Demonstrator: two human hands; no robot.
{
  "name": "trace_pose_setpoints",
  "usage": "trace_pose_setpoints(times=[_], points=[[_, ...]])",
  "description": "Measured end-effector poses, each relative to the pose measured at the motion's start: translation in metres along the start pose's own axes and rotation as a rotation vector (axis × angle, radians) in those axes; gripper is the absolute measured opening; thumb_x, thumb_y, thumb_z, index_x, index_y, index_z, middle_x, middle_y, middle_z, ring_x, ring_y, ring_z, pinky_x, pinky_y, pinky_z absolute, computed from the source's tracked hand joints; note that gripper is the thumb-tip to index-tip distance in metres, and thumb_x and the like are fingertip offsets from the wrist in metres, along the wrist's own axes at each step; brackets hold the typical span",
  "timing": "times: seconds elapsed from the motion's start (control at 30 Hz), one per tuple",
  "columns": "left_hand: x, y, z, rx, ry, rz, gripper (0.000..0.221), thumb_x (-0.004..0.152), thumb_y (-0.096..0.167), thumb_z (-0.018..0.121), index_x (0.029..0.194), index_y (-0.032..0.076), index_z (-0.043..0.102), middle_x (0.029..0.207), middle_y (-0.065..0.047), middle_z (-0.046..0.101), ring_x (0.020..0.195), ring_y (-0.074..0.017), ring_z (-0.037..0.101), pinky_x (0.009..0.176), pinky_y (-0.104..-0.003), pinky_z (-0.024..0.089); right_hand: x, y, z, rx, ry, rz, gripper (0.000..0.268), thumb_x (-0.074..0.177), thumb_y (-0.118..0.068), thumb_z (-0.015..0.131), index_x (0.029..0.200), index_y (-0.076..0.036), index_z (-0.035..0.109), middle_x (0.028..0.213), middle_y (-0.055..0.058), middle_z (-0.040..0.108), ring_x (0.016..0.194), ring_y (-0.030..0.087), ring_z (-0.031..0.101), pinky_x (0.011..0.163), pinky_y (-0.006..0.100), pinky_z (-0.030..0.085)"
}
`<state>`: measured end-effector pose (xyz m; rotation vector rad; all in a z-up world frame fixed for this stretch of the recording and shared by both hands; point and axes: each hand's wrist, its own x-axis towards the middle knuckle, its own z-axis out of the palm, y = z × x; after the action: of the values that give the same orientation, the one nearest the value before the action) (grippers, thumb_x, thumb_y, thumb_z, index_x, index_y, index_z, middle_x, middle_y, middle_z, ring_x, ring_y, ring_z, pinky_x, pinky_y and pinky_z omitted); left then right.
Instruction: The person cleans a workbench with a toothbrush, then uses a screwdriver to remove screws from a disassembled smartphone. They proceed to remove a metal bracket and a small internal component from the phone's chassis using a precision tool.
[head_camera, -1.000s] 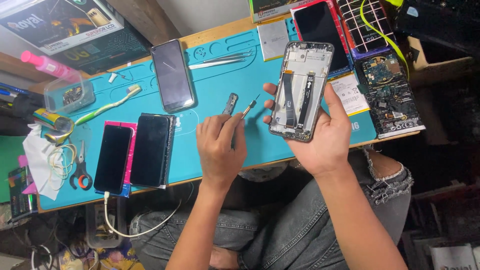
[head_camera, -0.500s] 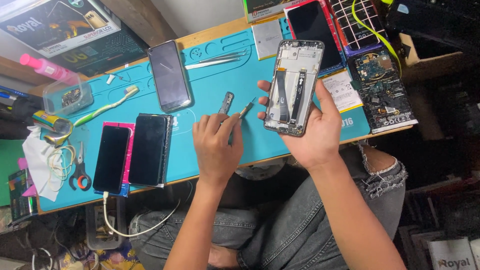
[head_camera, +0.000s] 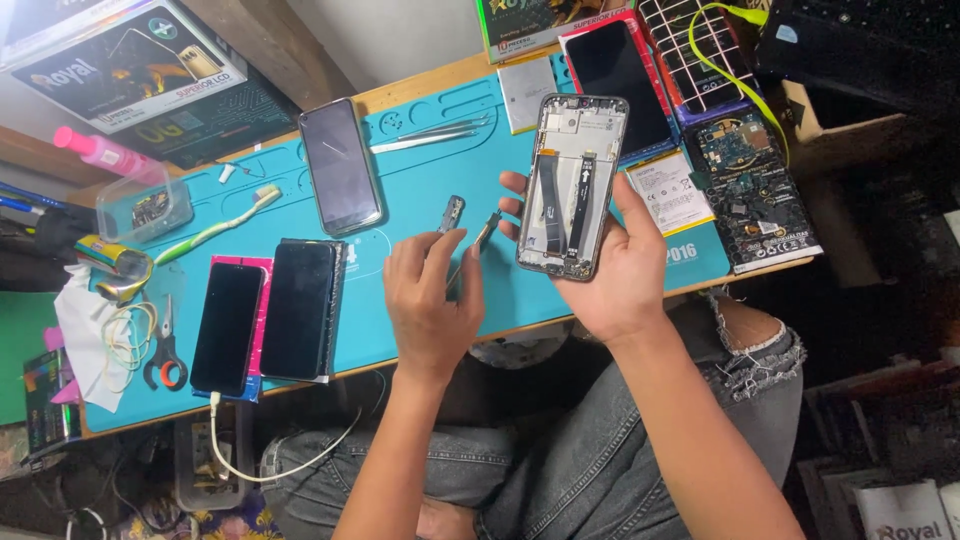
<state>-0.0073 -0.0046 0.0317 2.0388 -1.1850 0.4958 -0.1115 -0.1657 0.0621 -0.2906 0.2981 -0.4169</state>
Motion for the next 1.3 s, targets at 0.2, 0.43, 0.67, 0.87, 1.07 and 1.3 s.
trace_pose_setpoints(times=[0.2, 0.43, 0.67, 0.87, 1.07, 1.3], points=[[-0.002, -0.001, 0.000, -0.015, 0.051, -0.005, 0.018, 0.104, 0.006, 0.073, 0.121, 0.003, 0.069, 0.108, -0.014, 0.067, 0.091, -0.0305, 0.063, 0.075, -0.043, 0.047, 0.002, 0.006, -0.001, 0.061, -0.092, -0.002, 0.071, 0.108, -0.042, 0.049, 0.161, 0.005, 0.043, 0.157, 0.040, 0.051, 0.138, 0.051, 0.057, 0.118, 0.055, 0.048], [0.000, 0.000, 0.003, 0.040, -0.087, -0.068, 0.016, 0.098, 0.018, 0.076, 0.106, 0.009, 0.067, 0.108, -0.011, 0.061, 0.093, -0.0320, 0.056, 0.076, -0.045, 0.043, 0.002, 0.008, -0.002, 0.037, -0.081, 0.009, 0.072, 0.108, -0.044, 0.049, 0.163, 0.003, 0.043, 0.156, 0.039, 0.052, 0.138, 0.051, 0.057, 0.118, 0.056, 0.047], [-0.001, -0.001, 0.001, 0.049, -0.088, -0.066, 0.025, 0.101, 0.016, 0.074, 0.122, 0.007, 0.064, 0.107, -0.012, 0.060, 0.094, -0.0318, 0.057, 0.078, -0.045, 0.047, 0.002, 0.009, 0.001, 0.024, -0.062, 0.009, 0.073, 0.107, -0.045, 0.050, 0.161, 0.003, 0.044, 0.156, 0.038, 0.052, 0.137, 0.051, 0.057, 0.117, 0.056, 0.047], [0.005, 0.001, 0.002, 0.041, -0.122, -0.088, 0.014, 0.096, 0.014, 0.075, 0.105, 0.008, 0.067, 0.102, -0.011, 0.060, 0.087, -0.0326, 0.055, 0.072, -0.045, 0.044, 0.002, 0.010, 0.000, 0.024, -0.060, 0.004, 0.073, 0.107, -0.045, 0.050, 0.161, 0.003, 0.044, 0.157, 0.037, 0.052, 0.136, 0.051, 0.058, 0.118, 0.057, 0.046], [0.003, 0.000, 0.000, 0.000, -0.077, -0.066, 0.021, 0.103, 0.012, 0.075, 0.122, 0.007, 0.067, 0.103, -0.011, 0.062, 0.088, -0.0306, 0.057, 0.074, -0.043, 0.045, 0.003, 0.012, 0.000, -0.096, -0.068, -0.045, 0.072, 0.108, -0.048, 0.047, 0.160, 0.001, 0.046, 0.155, 0.037, 0.056, 0.123, 0.046, 0.065, 0.105, 0.055, 0.054], [0.013, 0.015, -0.025, -0.472, -0.040, -0.329, 0.045, 0.106, 0.024, 0.067, 0.149, 0.014, 0.057, 0.133, -0.008, 0.063, 0.103, -0.0194, 0.057, 0.085, -0.033, 0.049, 0.000, 0.027, -0.008, -0.421, -0.177, -0.003, 0.068, 0.109, -0.042, 0.045, 0.154, 0.008, 0.051, 0.149, 0.031, 0.063, 0.137, 0.039, 0.064, 0.113, 0.049, 0.054]])
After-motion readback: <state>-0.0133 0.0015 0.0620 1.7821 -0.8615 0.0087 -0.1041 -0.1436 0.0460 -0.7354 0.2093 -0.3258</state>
